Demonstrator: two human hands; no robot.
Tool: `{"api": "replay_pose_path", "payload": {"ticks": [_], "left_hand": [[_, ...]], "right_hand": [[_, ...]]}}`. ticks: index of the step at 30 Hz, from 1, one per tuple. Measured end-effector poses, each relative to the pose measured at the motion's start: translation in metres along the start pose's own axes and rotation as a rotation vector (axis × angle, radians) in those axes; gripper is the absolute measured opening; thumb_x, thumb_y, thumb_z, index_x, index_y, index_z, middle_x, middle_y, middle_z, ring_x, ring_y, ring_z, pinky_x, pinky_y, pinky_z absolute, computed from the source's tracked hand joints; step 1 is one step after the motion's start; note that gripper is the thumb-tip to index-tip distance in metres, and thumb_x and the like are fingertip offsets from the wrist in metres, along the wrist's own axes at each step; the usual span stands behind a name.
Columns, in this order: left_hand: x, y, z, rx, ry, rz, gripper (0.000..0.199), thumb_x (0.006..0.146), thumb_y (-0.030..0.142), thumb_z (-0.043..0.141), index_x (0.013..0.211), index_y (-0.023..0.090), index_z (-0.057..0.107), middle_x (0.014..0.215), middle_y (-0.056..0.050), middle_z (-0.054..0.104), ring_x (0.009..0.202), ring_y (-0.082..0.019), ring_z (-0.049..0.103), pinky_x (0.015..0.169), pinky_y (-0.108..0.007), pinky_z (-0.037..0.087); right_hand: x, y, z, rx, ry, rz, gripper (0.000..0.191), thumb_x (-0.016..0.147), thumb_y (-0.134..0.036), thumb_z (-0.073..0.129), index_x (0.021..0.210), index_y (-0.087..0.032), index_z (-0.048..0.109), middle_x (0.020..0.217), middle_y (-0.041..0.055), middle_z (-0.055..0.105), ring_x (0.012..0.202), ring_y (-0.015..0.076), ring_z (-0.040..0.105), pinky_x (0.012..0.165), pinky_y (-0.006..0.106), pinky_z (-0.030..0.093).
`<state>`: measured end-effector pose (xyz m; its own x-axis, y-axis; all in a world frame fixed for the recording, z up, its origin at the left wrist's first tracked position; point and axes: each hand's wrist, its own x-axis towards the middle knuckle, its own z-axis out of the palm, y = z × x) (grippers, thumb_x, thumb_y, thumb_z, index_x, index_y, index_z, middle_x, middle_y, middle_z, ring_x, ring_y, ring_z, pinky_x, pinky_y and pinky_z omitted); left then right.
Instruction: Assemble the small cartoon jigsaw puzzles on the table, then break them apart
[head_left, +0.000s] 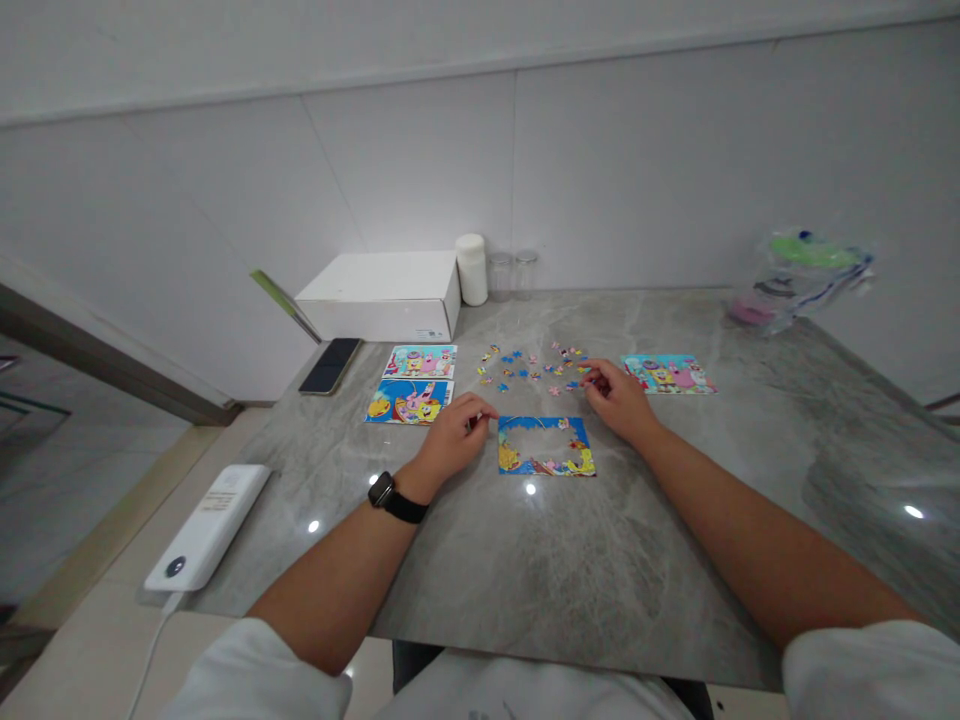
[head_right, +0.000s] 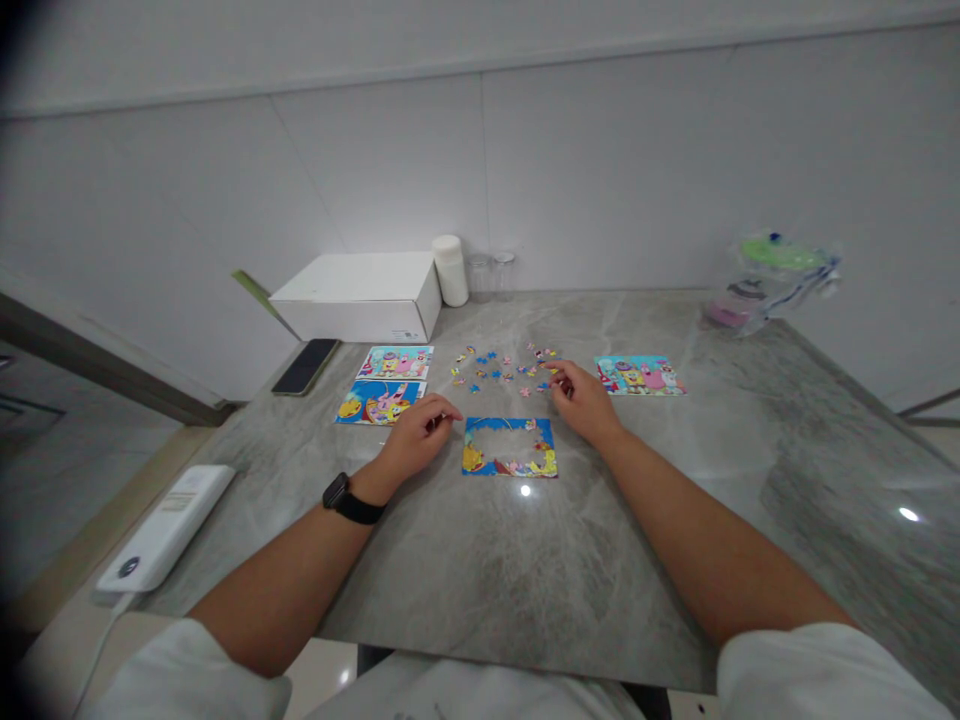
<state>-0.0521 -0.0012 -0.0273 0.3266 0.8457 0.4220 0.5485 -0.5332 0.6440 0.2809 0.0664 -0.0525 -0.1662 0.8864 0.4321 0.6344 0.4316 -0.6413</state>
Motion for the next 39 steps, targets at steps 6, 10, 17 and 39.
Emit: {"api": "replay_pose_path", "payload": {"ticks": [6, 10, 17, 39], "left_hand": [[-0.001, 0.002, 0.002, -0.031, -0.018, -0.003, 0.024, 0.09, 0.006, 0.055, 0.097, 0.02, 0.073, 0.096, -0.004, 0.069, 0.086, -0.016, 0.063, 0.079, -0.03, 0.05], [-0.001, 0.0, 0.002, -0.048, -0.006, -0.001, 0.025, 0.09, 0.006, 0.054, 0.097, 0.02, 0.073, 0.097, -0.004, 0.07, 0.086, -0.016, 0.063, 0.08, -0.03, 0.051], [0.0, -0.004, 0.004, -0.013, 0.007, -0.035, 0.023, 0.091, 0.009, 0.054, 0.097, 0.02, 0.074, 0.094, -0.004, 0.069, 0.082, -0.015, 0.061, 0.074, -0.029, 0.048], [0.003, -0.005, 0.004, -0.017, 0.029, -0.065, 0.022, 0.089, 0.008, 0.056, 0.095, 0.02, 0.074, 0.093, -0.003, 0.069, 0.082, -0.016, 0.061, 0.076, -0.029, 0.049]], "right_hand": [[0.0, 0.004, 0.002, 0.01, 0.008, 0.017, 0.039, 0.09, -0.024, 0.059, 0.128, -0.025, 0.068, 0.094, 0.0041, 0.076, 0.076, 0.0206, 0.069, 0.071, 0.035, 0.056], [-0.001, 0.004, 0.003, 0.019, 0.0, 0.022, 0.039, 0.089, -0.023, 0.059, 0.127, -0.024, 0.068, 0.095, 0.0044, 0.076, 0.077, 0.0208, 0.07, 0.074, 0.036, 0.057], [-0.001, 0.0, 0.003, 0.014, 0.01, 0.016, 0.038, 0.09, -0.023, 0.058, 0.126, -0.024, 0.068, 0.095, 0.0041, 0.076, 0.076, 0.0203, 0.069, 0.074, 0.036, 0.056], [0.046, -0.037, -0.016, -0.275, -0.036, -0.149, 0.025, 0.091, -0.024, 0.065, 0.114, -0.02, 0.075, 0.107, 0.01, 0.077, 0.096, 0.0254, 0.07, 0.092, 0.039, 0.053]]}}
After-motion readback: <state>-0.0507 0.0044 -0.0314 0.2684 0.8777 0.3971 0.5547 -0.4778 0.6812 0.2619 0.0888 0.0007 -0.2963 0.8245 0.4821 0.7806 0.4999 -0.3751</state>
